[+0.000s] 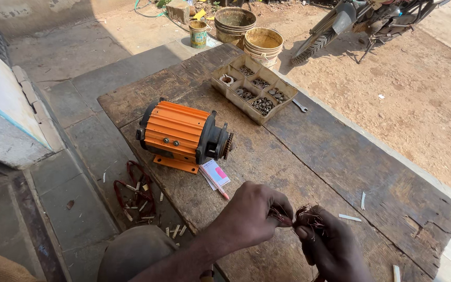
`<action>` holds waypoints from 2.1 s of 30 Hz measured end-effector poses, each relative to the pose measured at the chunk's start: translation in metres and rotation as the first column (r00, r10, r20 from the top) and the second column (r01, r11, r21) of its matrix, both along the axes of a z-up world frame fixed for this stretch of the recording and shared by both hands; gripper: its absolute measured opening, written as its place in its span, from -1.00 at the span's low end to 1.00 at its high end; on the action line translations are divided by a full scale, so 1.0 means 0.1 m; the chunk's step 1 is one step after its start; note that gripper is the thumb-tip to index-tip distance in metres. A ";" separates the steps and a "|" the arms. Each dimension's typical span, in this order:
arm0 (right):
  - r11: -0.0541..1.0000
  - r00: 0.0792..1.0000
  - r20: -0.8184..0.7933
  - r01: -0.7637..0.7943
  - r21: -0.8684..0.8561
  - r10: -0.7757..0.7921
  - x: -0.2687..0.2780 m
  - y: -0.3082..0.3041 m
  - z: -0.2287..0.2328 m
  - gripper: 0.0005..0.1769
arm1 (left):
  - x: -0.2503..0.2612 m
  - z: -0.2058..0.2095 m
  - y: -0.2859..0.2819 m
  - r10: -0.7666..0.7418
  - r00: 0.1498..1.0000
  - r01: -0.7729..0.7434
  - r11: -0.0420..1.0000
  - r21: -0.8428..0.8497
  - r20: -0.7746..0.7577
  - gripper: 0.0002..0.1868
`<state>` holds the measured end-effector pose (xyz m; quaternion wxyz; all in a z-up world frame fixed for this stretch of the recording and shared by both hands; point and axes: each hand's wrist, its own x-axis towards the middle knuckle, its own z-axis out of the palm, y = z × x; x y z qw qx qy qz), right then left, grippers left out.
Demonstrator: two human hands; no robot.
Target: The person writes on a small paper, then picks up a bundle of copper wires and begins twisting them together by hand. The person continues to twist and align the wires while seated at a workbench with an orange motor nearby.
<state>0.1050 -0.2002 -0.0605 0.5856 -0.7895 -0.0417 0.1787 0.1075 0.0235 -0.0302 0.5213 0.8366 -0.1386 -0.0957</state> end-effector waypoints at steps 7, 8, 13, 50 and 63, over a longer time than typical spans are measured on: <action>0.911 0.959 -0.197 0.261 0.319 -0.205 0.11 -0.19 -0.20 -0.85 | 0.21 0.17 0.42 0.249 0.961 -0.264 0.954 0.141 0.116 -0.77; 0.878 0.933 -0.230 0.344 0.333 -0.279 0.15 -0.21 -0.21 -0.84 | 0.23 0.17 0.40 0.202 0.979 -0.193 0.967 0.165 -0.040 -0.70; 0.825 0.942 -0.116 0.332 0.458 -0.315 0.20 -0.21 -0.22 -0.83 | 0.10 -0.15 -0.13 -0.309 0.925 0.297 0.951 -0.086 -0.222 -0.35; 0.974 0.866 0.449 0.223 0.046 -0.219 -0.13 0.44 -0.37 -0.79 | 0.17 -0.36 -0.32 0.218 0.881 -0.432 0.733 -0.526 -0.419 -0.74; 0.951 0.988 -0.132 0.114 0.289 -0.079 0.16 0.14 -0.18 -0.70 | 0.18 -0.40 -0.15 0.195 0.920 -0.337 0.837 -0.431 -0.340 -0.56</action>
